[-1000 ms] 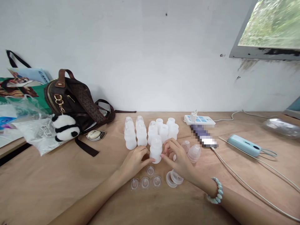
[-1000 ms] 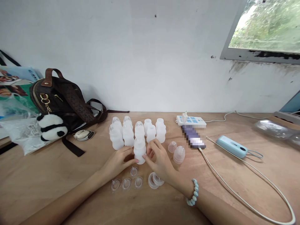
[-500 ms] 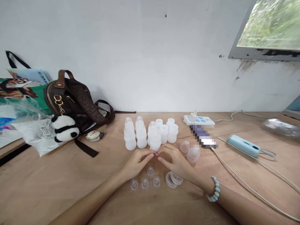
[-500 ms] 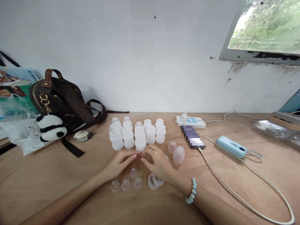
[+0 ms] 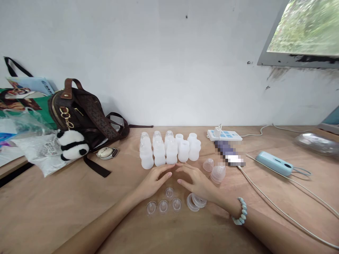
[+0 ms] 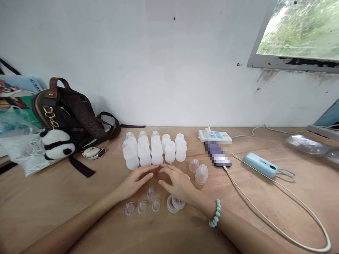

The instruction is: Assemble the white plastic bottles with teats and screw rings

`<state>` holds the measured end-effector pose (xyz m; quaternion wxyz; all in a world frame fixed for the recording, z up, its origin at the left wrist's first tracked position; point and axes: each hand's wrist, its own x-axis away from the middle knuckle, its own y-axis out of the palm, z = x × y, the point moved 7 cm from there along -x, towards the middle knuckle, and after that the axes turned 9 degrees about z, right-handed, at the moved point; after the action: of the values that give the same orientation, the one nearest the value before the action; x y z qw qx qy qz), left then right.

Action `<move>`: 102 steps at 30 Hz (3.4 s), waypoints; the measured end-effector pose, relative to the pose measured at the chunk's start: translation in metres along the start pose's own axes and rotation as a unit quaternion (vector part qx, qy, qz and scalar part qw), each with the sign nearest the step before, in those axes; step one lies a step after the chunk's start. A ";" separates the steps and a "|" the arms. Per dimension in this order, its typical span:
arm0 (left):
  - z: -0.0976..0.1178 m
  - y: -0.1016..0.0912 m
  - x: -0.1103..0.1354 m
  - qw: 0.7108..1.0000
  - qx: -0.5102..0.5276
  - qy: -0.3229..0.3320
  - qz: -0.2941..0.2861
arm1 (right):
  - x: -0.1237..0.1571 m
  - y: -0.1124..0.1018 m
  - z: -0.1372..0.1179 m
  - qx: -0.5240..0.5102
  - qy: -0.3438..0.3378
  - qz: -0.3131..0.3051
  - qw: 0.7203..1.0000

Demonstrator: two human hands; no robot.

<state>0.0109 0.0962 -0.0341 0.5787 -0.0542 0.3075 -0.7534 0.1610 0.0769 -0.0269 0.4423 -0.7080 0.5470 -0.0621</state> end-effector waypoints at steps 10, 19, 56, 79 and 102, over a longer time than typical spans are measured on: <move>0.016 -0.001 0.001 0.983 0.032 0.049 -0.176 | -0.004 -0.035 -0.016 0.080 -0.066 -0.047 0.993; 0.010 0.006 0.006 0.975 -0.062 0.047 -0.207 | 0.014 -0.022 -0.013 0.189 -0.092 -0.219 0.953; 0.001 0.032 0.002 0.993 -0.039 0.066 -0.091 | -0.004 0.009 -0.022 0.184 -0.189 0.014 0.964; 0.009 0.030 0.006 0.986 -0.099 0.060 -0.121 | -0.027 -0.057 -0.028 0.285 -0.144 0.178 0.931; 0.011 -0.017 0.026 0.955 0.027 0.191 0.223 | -0.021 -0.047 -0.039 -0.277 0.005 0.182 0.943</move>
<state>-0.0068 0.0712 -0.0236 0.6640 0.1762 0.3962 -0.6092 0.1643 0.0732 0.0377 0.2293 -0.6907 0.6644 0.1701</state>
